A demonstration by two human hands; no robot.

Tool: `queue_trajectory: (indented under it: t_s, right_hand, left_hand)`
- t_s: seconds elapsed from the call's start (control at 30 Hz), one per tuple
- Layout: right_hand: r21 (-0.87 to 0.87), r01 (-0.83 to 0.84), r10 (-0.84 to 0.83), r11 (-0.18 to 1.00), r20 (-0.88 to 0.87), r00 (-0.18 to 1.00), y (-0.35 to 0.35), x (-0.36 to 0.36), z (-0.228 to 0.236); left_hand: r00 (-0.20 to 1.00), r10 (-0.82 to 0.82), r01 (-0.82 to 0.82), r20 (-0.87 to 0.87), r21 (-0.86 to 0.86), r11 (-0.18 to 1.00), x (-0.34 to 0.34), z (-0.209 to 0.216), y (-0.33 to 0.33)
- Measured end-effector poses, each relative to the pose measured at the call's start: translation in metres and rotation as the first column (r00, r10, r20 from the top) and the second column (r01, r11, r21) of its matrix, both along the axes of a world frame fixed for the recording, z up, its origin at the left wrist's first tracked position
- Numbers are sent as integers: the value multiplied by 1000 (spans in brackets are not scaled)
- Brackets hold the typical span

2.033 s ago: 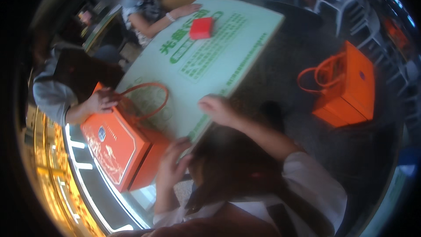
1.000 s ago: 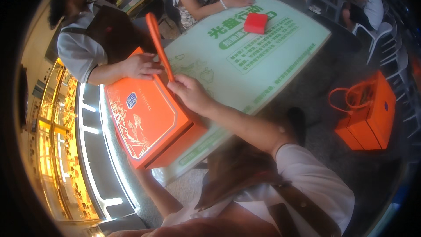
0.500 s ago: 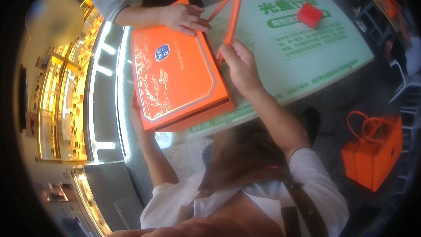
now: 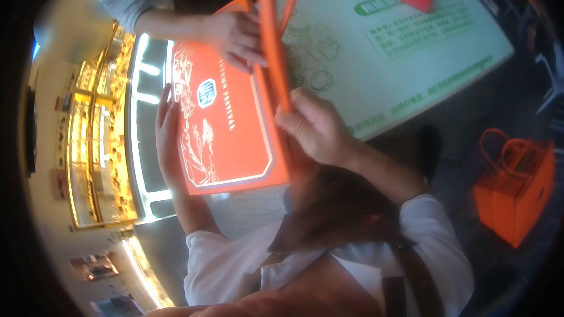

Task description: The person folds red paper into small rectangular boxes and places them into larger orange gift boxes. The person repeatedly folds the paper, tucks the flaps, and stacks the finished boxes on the table.

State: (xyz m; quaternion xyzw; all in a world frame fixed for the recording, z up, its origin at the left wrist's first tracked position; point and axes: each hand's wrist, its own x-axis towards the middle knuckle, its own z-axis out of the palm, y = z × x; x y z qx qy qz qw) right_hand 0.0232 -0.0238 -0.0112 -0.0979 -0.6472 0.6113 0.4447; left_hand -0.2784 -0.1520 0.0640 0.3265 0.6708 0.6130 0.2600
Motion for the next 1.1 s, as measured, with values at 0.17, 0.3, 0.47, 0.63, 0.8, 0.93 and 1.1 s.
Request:
queue_trajectory:
  t_s: [0.17,0.3,0.47,0.63,0.8,0.93,1.1]
  right_hand:
    - [338,-57,117,939,-160,980,-31,-2,0]
    - [316,-110,198,943,-263,944,-45,2,0]
    - [190,-90,138,978,-259,956,-28,21,-10]
    - [88,-168,184,982,-223,957,-18,54,-11]
    - [32,-206,207,978,-250,946,-8,85,-11]
    - [-95,-435,417,895,-170,893,10,109,-11]
    - [-107,-372,373,922,-6,928,66,121,-29]
  left_hand:
    - [990,-41,31,136,77,997,12,12,11]
    - [991,-62,63,118,-2,998,3,11,7]
    - [992,-125,125,16,-208,970,-27,-2,9]
    - [858,-281,99,-430,-399,912,-49,32,50]
    - [569,-435,162,-698,-424,891,-11,71,145]
    - [642,-599,192,-479,-656,730,5,63,220]
    - [537,-661,162,-525,-705,691,27,50,241]
